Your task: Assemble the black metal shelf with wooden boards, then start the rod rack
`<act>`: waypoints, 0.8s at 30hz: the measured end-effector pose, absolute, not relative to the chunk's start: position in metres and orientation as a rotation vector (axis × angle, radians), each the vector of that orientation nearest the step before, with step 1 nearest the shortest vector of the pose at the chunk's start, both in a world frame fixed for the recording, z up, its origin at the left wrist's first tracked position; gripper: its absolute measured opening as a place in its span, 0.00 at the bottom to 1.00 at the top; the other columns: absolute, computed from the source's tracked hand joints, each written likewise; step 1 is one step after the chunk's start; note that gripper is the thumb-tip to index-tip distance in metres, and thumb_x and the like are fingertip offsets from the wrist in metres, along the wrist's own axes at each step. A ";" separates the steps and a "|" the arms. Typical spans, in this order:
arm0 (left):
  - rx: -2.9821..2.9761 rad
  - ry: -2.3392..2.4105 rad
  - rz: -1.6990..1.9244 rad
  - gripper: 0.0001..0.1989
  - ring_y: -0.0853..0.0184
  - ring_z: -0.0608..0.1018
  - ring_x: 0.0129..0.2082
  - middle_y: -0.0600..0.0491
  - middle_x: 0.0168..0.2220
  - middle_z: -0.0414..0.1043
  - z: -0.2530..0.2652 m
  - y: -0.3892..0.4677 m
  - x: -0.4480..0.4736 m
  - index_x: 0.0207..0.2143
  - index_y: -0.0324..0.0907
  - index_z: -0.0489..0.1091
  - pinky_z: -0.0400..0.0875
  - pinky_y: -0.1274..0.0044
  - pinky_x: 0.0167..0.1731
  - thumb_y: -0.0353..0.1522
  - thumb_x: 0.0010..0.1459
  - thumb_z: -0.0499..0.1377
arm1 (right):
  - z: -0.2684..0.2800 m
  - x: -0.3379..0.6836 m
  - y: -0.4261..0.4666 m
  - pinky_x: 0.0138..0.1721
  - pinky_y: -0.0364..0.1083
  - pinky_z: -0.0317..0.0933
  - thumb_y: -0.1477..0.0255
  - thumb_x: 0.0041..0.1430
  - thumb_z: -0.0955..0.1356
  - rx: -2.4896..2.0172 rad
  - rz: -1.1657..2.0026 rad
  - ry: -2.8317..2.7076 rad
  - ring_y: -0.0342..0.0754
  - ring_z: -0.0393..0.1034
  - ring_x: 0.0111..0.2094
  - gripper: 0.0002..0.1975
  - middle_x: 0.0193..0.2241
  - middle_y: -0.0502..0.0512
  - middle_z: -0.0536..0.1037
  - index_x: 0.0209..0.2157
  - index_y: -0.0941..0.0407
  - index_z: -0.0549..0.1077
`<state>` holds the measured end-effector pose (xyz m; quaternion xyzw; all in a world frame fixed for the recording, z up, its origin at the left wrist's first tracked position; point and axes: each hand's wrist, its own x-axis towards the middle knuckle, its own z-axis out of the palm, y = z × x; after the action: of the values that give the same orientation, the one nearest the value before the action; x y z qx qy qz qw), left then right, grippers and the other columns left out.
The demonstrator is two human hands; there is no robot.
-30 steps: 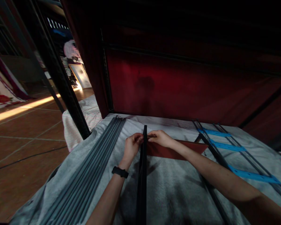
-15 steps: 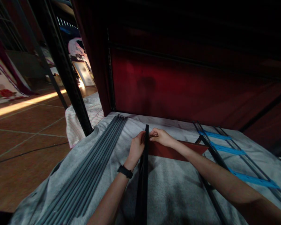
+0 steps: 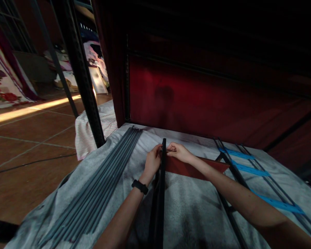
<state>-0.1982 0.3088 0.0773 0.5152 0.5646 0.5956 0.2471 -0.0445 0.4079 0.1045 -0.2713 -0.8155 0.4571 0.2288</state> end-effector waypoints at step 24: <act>0.869 1.222 1.785 0.14 0.68 0.77 0.25 0.51 0.25 0.77 0.080 0.312 -0.201 0.31 0.37 0.77 0.73 0.76 0.29 0.39 0.47 0.68 | 0.112 -0.045 0.401 0.37 0.46 0.61 0.64 0.49 0.72 -0.761 1.268 -2.236 0.44 0.68 0.32 0.13 0.27 0.46 0.73 0.31 0.55 0.67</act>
<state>-0.2013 0.3118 0.0805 0.3425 0.4818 0.7037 0.3942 -0.0453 0.4011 0.1121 -0.2765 -0.8121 0.4604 0.2284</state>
